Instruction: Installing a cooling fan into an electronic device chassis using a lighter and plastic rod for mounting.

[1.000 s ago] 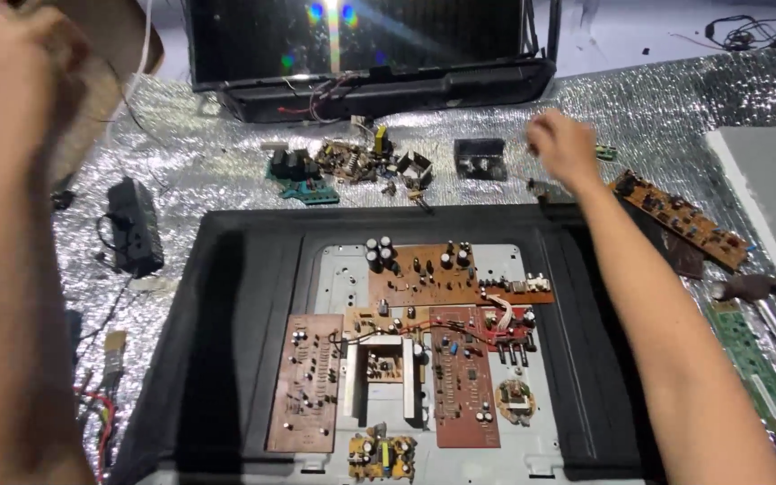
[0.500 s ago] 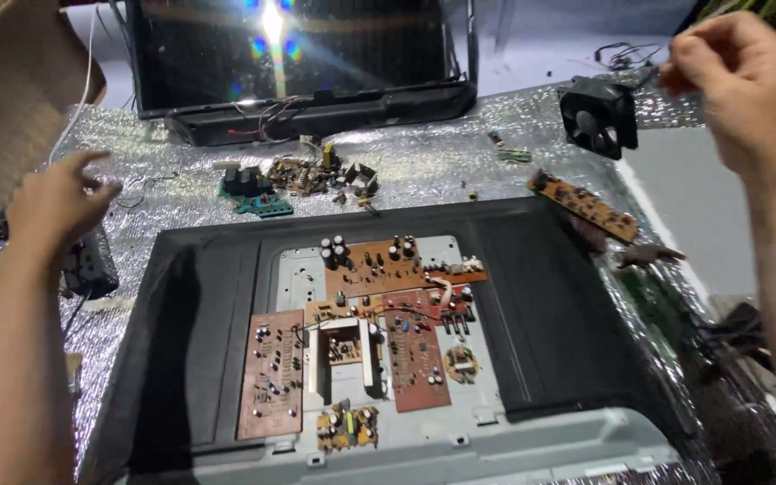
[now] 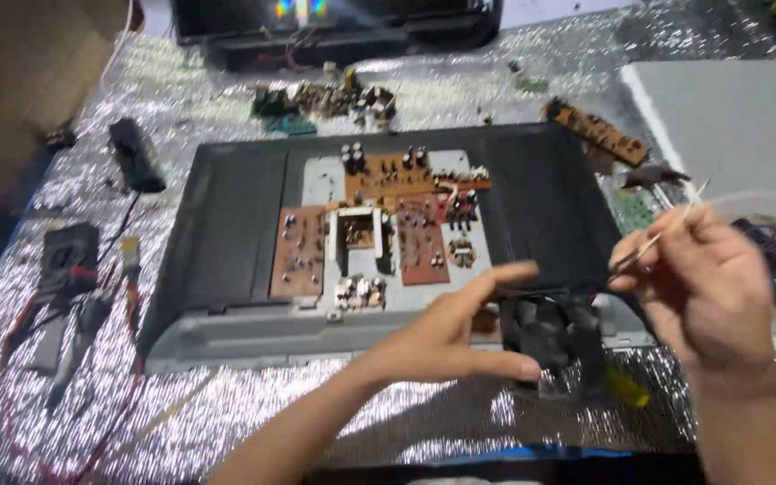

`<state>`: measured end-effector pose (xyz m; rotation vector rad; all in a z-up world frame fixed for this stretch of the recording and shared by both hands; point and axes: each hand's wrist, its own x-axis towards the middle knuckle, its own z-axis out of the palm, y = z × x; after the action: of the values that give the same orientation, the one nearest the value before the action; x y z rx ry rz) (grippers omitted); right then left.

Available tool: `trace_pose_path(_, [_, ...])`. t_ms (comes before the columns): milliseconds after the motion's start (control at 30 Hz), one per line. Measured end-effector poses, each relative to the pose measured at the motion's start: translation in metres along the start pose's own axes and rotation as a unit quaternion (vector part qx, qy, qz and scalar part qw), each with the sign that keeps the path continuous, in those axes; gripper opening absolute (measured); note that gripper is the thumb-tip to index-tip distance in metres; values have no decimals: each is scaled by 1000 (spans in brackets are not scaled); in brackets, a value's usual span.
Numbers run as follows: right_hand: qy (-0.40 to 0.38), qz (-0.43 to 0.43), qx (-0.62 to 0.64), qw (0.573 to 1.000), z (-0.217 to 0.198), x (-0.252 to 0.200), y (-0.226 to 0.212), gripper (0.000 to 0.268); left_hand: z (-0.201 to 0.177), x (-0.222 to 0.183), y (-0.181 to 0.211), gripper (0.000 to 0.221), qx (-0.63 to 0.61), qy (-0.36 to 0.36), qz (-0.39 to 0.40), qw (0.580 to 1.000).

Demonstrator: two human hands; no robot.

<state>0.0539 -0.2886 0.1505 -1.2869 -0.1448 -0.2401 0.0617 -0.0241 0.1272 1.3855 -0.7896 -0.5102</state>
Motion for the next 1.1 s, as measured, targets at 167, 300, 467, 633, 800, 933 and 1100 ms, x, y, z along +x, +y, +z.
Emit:
trace_pose_path(167, [64, 11, 48, 997, -24, -45, 56, 9, 24, -26, -85, 42, -215, 126, -100, 963])
trace_pose_path(300, [105, 38, 26, 993, -37, -80, 102, 4, 34, -49, -116, 27, -258, 208, -137, 933])
trace_pose_path(467, [101, 107, -49, 988, -16, -116, 123, 8, 29, -71, -121, 30, -244, 255, -197, 915])
trace_pose_path(633, [73, 111, -78, 988, 0, -136, 138, 13, 27, -83, -131, 21, -294, 286, -196, 891])
trace_pose_path(800, [62, 63, -79, 993, 2, -131, 138, 12, 22, -79, -105, 34, -215, 300, -188, 910])
trace_pose_path(933, [55, 23, -66, 996, 0, -120, 142, 15, 16, -73, -117, 36, -177, 286, -170, 926])
trace_pose_path(1100, [66, 45, -136, 988, -1, -108, 141, 16, 18, -54, -95, 34, -232, 320, -251, 884])
